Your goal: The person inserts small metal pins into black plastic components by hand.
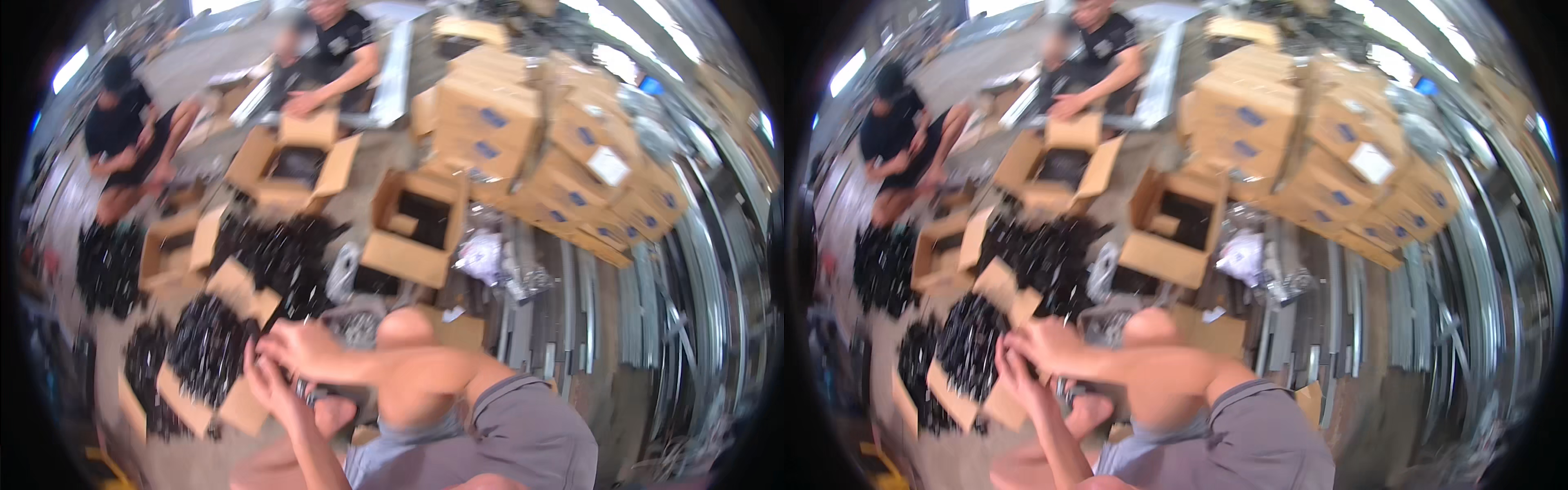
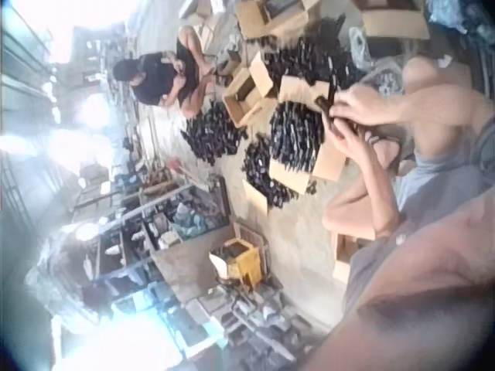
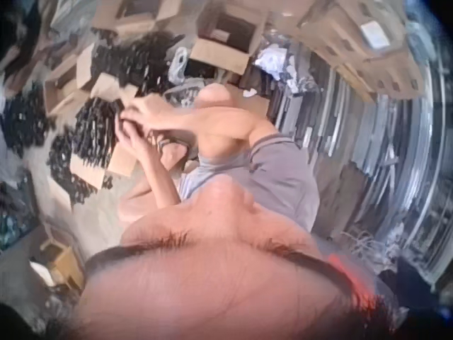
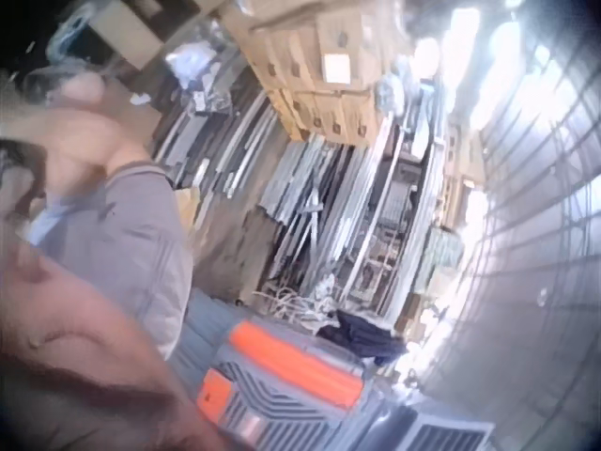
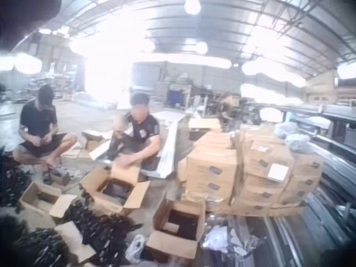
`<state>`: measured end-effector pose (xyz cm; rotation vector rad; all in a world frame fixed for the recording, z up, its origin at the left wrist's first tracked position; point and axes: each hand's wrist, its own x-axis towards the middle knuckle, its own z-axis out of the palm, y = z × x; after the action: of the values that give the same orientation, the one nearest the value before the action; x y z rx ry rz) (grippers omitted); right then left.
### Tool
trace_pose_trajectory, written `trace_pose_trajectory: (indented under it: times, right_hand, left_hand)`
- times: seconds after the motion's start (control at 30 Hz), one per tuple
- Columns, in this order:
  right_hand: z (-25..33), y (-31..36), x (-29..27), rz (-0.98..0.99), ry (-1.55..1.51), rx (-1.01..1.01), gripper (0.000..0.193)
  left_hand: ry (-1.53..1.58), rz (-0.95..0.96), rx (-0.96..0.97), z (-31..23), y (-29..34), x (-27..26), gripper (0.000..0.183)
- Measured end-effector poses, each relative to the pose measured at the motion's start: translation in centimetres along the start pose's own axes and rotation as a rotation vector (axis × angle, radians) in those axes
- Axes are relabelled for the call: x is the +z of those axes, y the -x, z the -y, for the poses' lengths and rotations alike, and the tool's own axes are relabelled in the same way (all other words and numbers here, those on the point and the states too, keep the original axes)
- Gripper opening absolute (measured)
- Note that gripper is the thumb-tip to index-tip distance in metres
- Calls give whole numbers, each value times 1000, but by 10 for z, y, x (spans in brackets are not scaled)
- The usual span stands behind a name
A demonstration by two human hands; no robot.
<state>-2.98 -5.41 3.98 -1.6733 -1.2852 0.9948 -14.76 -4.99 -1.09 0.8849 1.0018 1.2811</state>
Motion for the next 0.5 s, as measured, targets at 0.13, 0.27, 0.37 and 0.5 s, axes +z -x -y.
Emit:
trace_pose_trajectory:
  times: [0.13,0.27,0.37,0.5]
  right_hand:
    - [-48,-7,-18,-255,77,-52,40]
    - [-24,2,-27,-129,28,-79,39]
    - [-30,-2,-16,-91,68,-155,46]
    - [-39,-5,-19,-104,208,-56,54]
  left_hand:
    - [311,446,-433,5,5,-7,61]
    - [288,589,-631,-4,-1,-35,57]
    - [232,624,-658,4,-3,-53,49]
    - [192,529,-616,18,2,-48,40]
